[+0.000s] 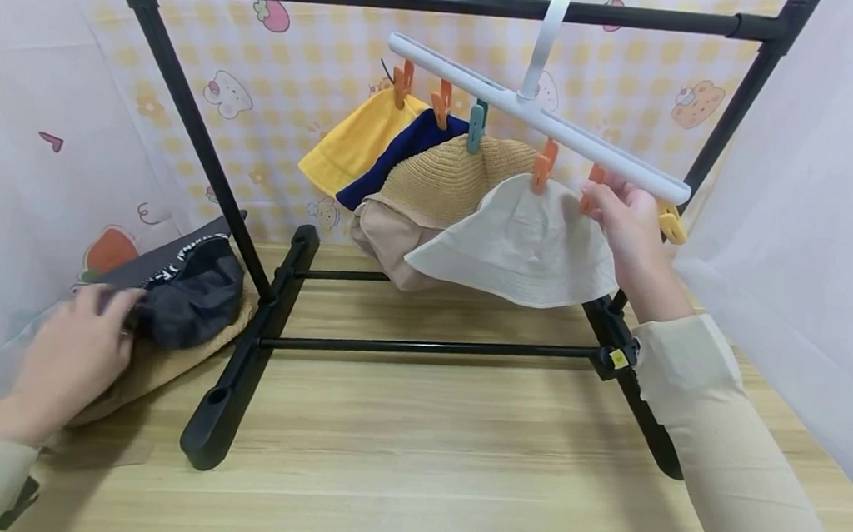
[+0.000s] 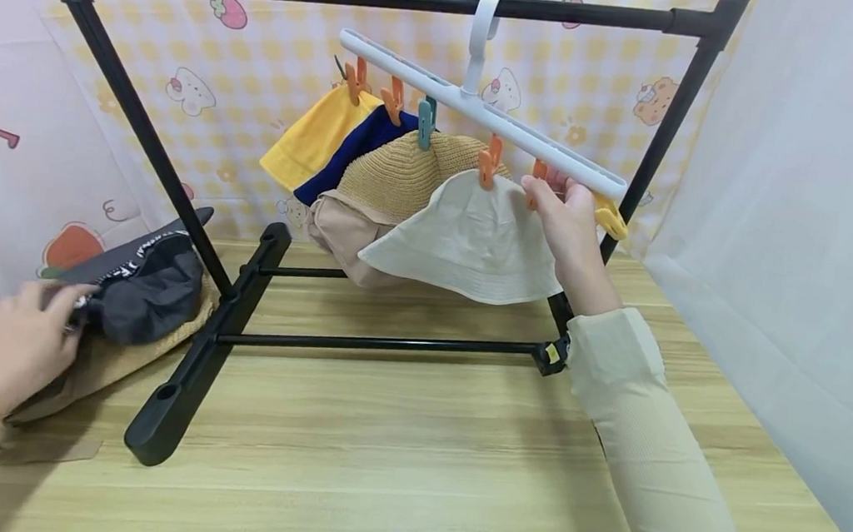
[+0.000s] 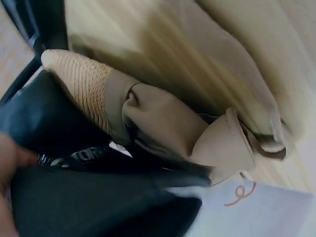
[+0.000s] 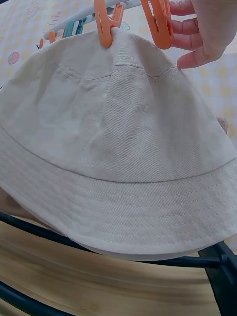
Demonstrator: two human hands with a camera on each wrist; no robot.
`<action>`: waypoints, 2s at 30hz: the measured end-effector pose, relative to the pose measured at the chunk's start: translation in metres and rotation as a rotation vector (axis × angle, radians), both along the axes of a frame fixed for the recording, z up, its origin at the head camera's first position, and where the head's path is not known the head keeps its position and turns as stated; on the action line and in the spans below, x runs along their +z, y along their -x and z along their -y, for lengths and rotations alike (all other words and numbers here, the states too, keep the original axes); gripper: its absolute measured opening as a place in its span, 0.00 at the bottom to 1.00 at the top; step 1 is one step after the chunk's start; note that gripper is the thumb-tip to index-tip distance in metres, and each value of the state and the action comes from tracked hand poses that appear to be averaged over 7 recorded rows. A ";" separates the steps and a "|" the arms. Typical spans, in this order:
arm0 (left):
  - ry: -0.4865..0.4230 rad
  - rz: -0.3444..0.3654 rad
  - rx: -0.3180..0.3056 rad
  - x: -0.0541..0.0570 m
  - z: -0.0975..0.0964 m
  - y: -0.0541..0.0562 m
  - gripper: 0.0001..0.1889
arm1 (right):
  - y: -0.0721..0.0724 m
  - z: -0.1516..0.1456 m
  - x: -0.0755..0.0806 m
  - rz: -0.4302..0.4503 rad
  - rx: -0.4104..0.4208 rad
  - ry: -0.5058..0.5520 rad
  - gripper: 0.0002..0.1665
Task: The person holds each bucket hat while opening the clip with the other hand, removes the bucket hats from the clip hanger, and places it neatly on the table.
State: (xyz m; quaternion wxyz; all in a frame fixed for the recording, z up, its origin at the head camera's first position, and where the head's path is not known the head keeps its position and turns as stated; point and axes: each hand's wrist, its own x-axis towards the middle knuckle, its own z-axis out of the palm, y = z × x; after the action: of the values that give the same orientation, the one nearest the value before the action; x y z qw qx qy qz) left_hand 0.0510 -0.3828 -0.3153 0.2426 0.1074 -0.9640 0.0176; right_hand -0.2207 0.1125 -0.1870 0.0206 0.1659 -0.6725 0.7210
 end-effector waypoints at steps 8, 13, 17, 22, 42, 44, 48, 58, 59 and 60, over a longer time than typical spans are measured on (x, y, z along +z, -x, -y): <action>0.181 0.107 -0.215 -0.019 -0.035 0.025 0.26 | -0.001 0.000 0.001 -0.007 -0.004 -0.006 0.21; 0.167 0.213 -0.103 -0.017 -0.045 0.043 0.36 | -0.001 0.000 0.001 -0.013 -0.007 -0.005 0.18; 0.110 0.274 -0.073 -0.016 -0.044 0.056 0.34 | -0.002 0.000 0.001 0.000 -0.014 -0.015 0.18; 0.050 0.363 -0.062 -0.018 -0.044 0.068 0.29 | -0.003 0.001 0.001 0.002 -0.021 -0.031 0.20; -0.259 -0.100 -0.485 0.086 -0.214 0.148 0.14 | -0.003 0.001 0.001 -0.014 -0.029 -0.030 0.18; -0.342 -0.099 -0.520 0.101 -0.233 0.162 0.15 | -0.003 0.001 0.000 -0.017 -0.025 -0.029 0.19; -0.477 -0.078 -0.558 0.127 -0.262 0.193 0.16 | -0.003 0.000 0.001 -0.026 -0.020 -0.030 0.18; -0.446 0.044 -0.554 0.163 -0.296 0.248 0.12 | -0.003 0.004 0.002 -0.052 -0.003 -0.020 0.19; -0.449 0.051 -0.557 0.165 -0.298 0.251 0.11 | -0.003 0.003 0.003 -0.057 -0.001 -0.024 0.18; -0.454 0.056 -0.562 0.166 -0.299 0.253 0.11 | -0.004 0.003 0.003 -0.059 0.000 -0.024 0.17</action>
State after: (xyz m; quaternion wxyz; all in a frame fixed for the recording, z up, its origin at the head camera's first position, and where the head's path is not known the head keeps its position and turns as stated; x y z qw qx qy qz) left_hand -0.2017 -0.0838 -0.1493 0.1814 -0.1111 -0.9415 -0.2614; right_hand -0.2169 0.1093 -0.1837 0.0381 0.1873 -0.6802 0.7076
